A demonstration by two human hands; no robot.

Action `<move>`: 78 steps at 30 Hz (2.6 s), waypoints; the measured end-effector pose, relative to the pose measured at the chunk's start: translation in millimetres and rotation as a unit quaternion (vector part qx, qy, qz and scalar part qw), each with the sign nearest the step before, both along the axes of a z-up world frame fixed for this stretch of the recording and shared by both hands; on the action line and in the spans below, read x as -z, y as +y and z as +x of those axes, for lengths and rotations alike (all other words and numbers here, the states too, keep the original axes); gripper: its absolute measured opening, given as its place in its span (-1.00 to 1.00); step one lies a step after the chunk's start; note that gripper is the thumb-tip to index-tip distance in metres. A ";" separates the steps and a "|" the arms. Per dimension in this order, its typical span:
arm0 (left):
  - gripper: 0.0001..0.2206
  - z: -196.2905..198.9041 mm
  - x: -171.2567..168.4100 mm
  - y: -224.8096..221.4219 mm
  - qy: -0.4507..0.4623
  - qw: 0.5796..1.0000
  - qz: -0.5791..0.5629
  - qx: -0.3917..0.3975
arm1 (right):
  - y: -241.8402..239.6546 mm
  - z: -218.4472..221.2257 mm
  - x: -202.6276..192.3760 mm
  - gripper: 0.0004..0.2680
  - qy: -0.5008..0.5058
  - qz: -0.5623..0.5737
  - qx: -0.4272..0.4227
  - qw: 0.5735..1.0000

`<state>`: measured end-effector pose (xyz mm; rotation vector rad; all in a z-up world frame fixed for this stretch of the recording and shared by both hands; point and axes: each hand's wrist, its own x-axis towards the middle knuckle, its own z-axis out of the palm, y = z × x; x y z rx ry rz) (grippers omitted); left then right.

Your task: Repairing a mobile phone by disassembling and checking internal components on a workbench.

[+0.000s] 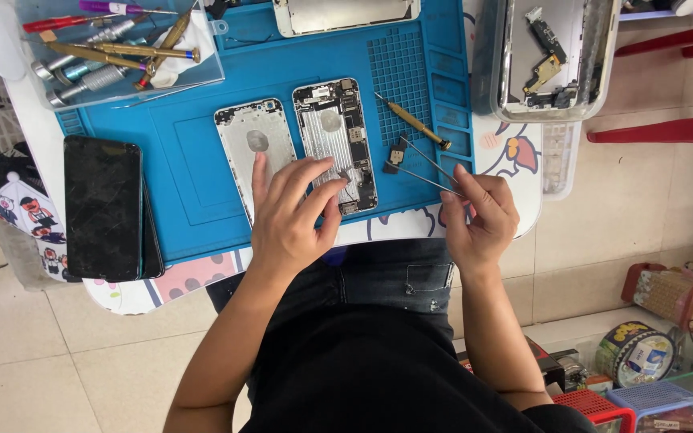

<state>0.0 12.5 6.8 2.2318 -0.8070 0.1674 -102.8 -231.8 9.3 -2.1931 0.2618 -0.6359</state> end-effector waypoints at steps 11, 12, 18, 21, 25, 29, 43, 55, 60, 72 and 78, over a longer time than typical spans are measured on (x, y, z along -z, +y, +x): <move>-0.56 -6.6 -19.1 5.1 -0.025 0.991 -0.106 0.081 | 55.1 -4.2 -14.7 -0.84 0.004 0.130 -0.174 0.976; -0.54 -9.9 -21.1 6.7 -0.008 0.985 -0.144 0.100 | 62.1 -6.9 -11.0 -0.83 0.027 0.170 -0.197 0.965; -0.75 -26.2 -21.9 8.5 0.127 0.943 -0.283 0.119 | 68.0 -12.9 -3.1 -0.82 0.070 0.181 -0.247 0.949; -0.81 -29.5 -21.7 11.6 0.167 0.933 -0.300 0.105 | 58.9 0.3 -18.9 -0.80 0.017 0.130 -0.320 0.938; -0.83 -36.6 -10.9 24.4 0.248 0.913 -0.314 0.082 | 52.4 -0.3 -17.9 -0.84 0.018 0.130 -0.315 0.940; -0.84 -33.9 -13.0 21.1 0.336 0.886 -0.314 0.068 | 56.1 0.6 -15.5 -0.88 0.025 0.119 -0.296 0.948; -0.74 -9.1 -38.9 47.1 0.238 0.950 -0.192 -0.067 | 51.0 31.5 -44.4 -0.84 0.061 0.037 -0.151 0.986; -0.60 1.3 -5.3 99.2 0.007 0.961 0.086 -0.264 | 13.2 65.8 -28.8 -0.87 0.072 -0.139 -0.016 0.988; -0.60 1.9 -38.4 80.8 -0.021 0.960 0.056 -0.272 | 14.6 69.0 -32.7 -0.84 0.100 -0.133 -0.032 0.986; -0.77 -1.1 -6.5 -9.7 -0.022 0.999 -0.033 -0.002 | 18.3 61.6 -12.4 -0.95 0.013 -0.021 0.010 1.000; -0.69 -3.1 18.2 -3.8 -0.027 0.995 0.065 0.072 | 9.6 30.4 13.9 -0.86 -0.046 0.456 -0.054 0.887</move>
